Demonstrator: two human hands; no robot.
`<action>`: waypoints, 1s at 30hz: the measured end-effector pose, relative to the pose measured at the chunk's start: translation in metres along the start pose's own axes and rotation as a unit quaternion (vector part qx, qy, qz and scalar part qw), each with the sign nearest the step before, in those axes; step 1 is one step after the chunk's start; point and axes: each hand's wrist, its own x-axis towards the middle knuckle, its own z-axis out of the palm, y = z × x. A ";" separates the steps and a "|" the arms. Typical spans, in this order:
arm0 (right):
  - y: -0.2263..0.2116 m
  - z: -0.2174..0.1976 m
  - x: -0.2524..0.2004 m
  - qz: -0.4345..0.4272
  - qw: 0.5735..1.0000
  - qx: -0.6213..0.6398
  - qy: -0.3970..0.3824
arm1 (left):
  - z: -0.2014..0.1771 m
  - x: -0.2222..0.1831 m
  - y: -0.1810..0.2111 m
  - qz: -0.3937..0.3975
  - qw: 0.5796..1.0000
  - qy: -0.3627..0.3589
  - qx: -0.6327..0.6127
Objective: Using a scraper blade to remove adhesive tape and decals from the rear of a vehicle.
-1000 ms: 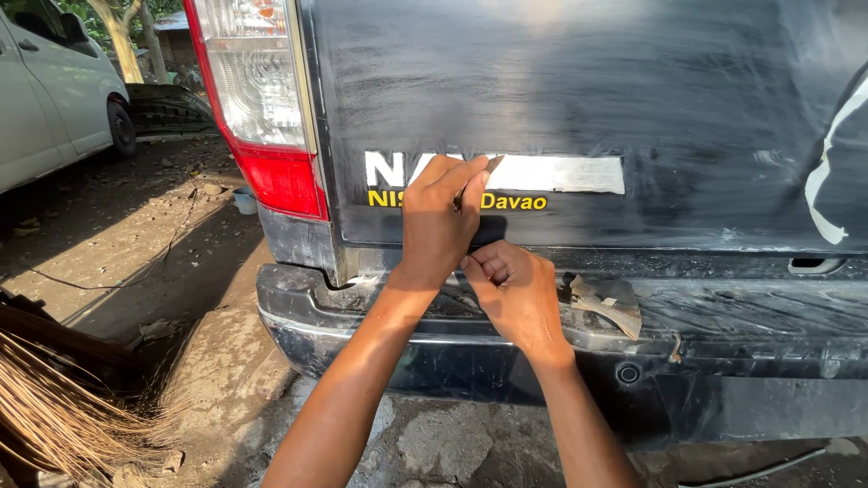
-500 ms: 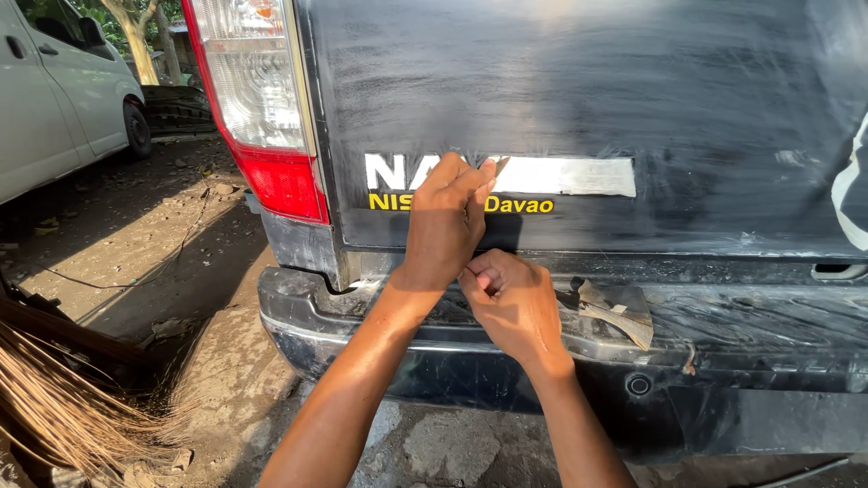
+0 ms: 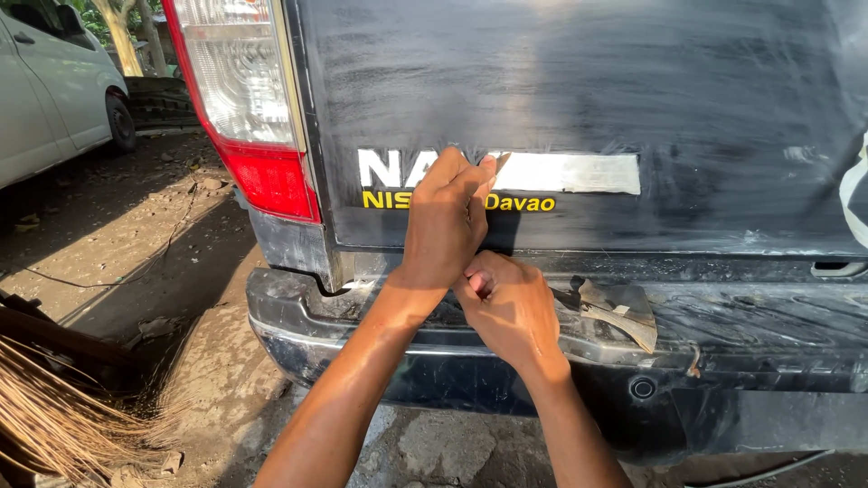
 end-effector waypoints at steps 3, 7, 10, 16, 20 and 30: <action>0.001 0.000 -0.001 0.009 1.000 0.009 -0.003 | -0.001 0.000 0.000 0.001 1.000 -0.015 0.020; 0.006 0.003 0.000 0.009 1.000 0.021 0.000 | -0.004 -0.003 -0.001 0.008 0.999 -0.025 0.045; 0.006 0.003 -0.001 -0.013 1.000 0.023 0.014 | -0.003 -0.007 0.004 -0.019 0.998 -0.021 0.050; 0.009 0.003 0.002 0.007 1.000 0.026 -0.003 | 0.008 -0.014 0.001 -0.055 0.997 0.048 0.024; 0.010 0.004 0.001 0.018 1.000 0.020 0.003 | 0.009 -0.013 0.005 -0.028 0.995 0.059 0.081; 0.011 0.004 0.002 -0.016 1.000 -0.001 0.014 | 0.013 -0.017 0.001 -0.039 0.996 0.052 0.062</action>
